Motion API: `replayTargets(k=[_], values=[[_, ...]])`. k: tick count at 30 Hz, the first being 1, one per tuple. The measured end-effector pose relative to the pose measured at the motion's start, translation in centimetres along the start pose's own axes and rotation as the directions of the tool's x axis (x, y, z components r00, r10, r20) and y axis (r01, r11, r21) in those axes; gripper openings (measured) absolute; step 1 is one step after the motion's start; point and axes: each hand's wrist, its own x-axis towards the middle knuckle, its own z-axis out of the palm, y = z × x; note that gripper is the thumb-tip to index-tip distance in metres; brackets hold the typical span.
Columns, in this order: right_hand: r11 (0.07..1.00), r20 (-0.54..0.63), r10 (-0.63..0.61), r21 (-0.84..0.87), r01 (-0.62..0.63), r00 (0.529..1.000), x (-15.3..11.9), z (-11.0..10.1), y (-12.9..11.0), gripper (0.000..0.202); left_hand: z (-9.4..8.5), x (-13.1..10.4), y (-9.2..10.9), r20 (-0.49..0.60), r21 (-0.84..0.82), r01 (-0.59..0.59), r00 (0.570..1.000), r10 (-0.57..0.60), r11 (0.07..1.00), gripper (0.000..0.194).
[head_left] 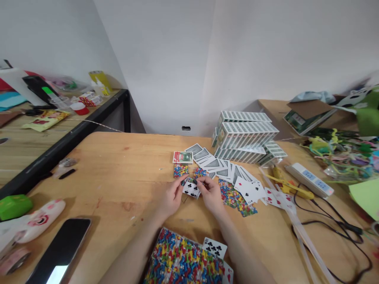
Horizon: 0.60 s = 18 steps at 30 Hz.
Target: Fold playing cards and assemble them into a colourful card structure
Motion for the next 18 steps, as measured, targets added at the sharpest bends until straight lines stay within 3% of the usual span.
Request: replayTargets(k=[4, 9, 18], values=[[0.974, -0.02, -0.164, -0.162, 0.159, 0.986, -0.4, 0.1, -0.5, 0.013, 0.3, 0.1, 0.2, -0.02, -0.044, 0.034, 0.999, -0.035, 0.998, 0.028], [0.913, 0.011, -0.314, -0.27, 0.305, 0.949, -0.8, 0.2, -1.2, 0.015, 0.5, 0.1, 0.3, -0.081, 0.018, 0.009, 0.997, -0.008, 1.0, 0.018], [0.824, 0.058, -0.438, -0.373, 0.426, 0.897, -1.2, 0.2, -1.3, 0.018, 0.6, 0.0, 1.1, -0.135, 0.1, 0.003, 0.991, 0.011, 0.995, 0.022]])
